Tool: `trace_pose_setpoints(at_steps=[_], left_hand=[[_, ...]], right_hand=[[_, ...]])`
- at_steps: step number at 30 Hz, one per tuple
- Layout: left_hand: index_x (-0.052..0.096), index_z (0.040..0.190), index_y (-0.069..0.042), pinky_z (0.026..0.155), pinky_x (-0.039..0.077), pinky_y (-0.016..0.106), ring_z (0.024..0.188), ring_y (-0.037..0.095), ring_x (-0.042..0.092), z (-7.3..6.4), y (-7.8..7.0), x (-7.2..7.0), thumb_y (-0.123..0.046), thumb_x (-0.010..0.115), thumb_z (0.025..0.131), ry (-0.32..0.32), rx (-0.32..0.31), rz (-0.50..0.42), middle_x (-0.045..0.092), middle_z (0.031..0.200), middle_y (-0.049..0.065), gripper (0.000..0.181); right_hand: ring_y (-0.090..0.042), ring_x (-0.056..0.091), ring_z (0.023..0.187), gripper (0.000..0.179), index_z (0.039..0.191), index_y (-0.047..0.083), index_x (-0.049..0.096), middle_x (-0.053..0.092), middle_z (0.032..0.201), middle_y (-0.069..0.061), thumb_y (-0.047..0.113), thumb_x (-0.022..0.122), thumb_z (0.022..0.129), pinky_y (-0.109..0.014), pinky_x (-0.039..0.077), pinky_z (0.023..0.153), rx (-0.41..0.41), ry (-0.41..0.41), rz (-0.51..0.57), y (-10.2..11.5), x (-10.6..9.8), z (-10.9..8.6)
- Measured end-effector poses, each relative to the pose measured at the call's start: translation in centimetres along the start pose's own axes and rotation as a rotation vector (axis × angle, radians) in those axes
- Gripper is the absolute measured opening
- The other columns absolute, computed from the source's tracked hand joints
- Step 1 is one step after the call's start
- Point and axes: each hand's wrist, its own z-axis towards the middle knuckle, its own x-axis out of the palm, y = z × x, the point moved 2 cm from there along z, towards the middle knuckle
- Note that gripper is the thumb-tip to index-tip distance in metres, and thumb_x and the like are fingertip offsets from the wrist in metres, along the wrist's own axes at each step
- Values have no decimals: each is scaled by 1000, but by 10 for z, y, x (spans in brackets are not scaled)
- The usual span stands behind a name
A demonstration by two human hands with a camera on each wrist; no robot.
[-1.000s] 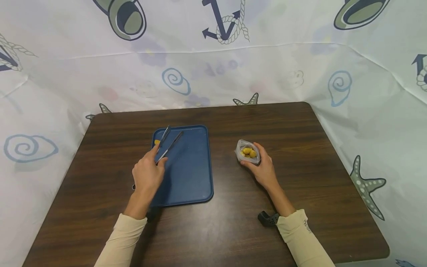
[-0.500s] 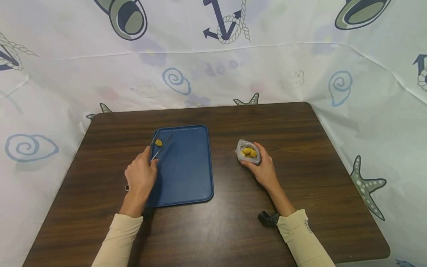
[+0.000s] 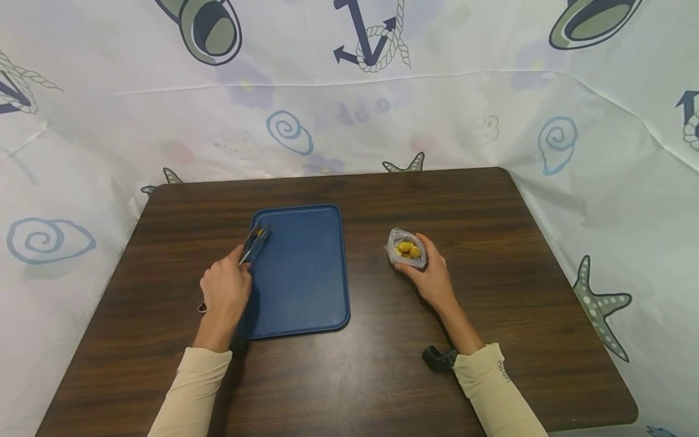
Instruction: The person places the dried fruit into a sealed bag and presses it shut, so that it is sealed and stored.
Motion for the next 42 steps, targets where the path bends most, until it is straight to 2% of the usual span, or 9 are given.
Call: trace_pose_setpoints(at_steps=[3, 7, 15, 23, 28, 35, 42], left_hand=[[64, 138, -7, 67, 50, 67, 86, 59, 67, -1, 1, -2, -13, 58, 99, 8, -7, -4, 72, 116, 31, 41], [65, 138, -8, 65, 50, 66, 84, 58, 67, -4, -2, -7, -12, 59, 99, -12, -9, -25, 72, 116, 30, 40], [67, 138, -10, 61, 48, 64, 80, 57, 67, -11, -17, -25, -12, 65, 97, -83, 19, -79, 73, 115, 28, 41], [69, 136, -12, 54, 46, 56, 71, 49, 69, -18, -29, -34, -13, 70, 96, -117, 50, -131, 75, 113, 24, 40], [71, 133, -14, 49, 39, 45, 59, 39, 63, -22, -38, -36, -12, 74, 93, -141, 79, -178, 76, 108, 23, 40], [74, 129, -15, 54, 47, 56, 68, 45, 71, -26, -50, -38, -12, 78, 90, -199, 147, -220, 78, 104, 21, 39], [74, 130, -16, 51, 45, 51, 60, 38, 68, -31, -60, -32, -13, 78, 91, -172, 182, -228, 79, 102, 20, 39]], right_hand=[[-45, 44, 141, 88, 156, 18, 41, 51, 154, -13, 34, 87, 84, -65, 32, 116, -1, 1, -1, 0, 0, 0], [-44, 45, 141, 88, 157, 17, 41, 52, 153, -14, 35, 87, 84, -64, 33, 116, -2, 3, 0, 1, 0, -1], [-42, 47, 140, 88, 156, 16, 42, 53, 153, -14, 33, 88, 83, -63, 35, 115, -14, -6, -7, 1, 0, -1], [-45, 43, 142, 88, 157, 18, 40, 50, 155, -14, 36, 86, 85, -66, 32, 116, 9, 11, -17, 1, 1, -2], [-46, 41, 143, 89, 158, 19, 39, 49, 157, -14, 38, 86, 84, -66, 30, 117, 17, 13, -28, 1, 1, -1], [-46, 41, 143, 89, 158, 20, 39, 48, 157, -14, 38, 86, 85, -66, 30, 117, 21, 14, -32, 0, 2, -1], [-45, 42, 142, 88, 157, 20, 39, 49, 156, -13, 38, 86, 85, -66, 31, 116, 16, 7, -39, 0, 2, -1]])
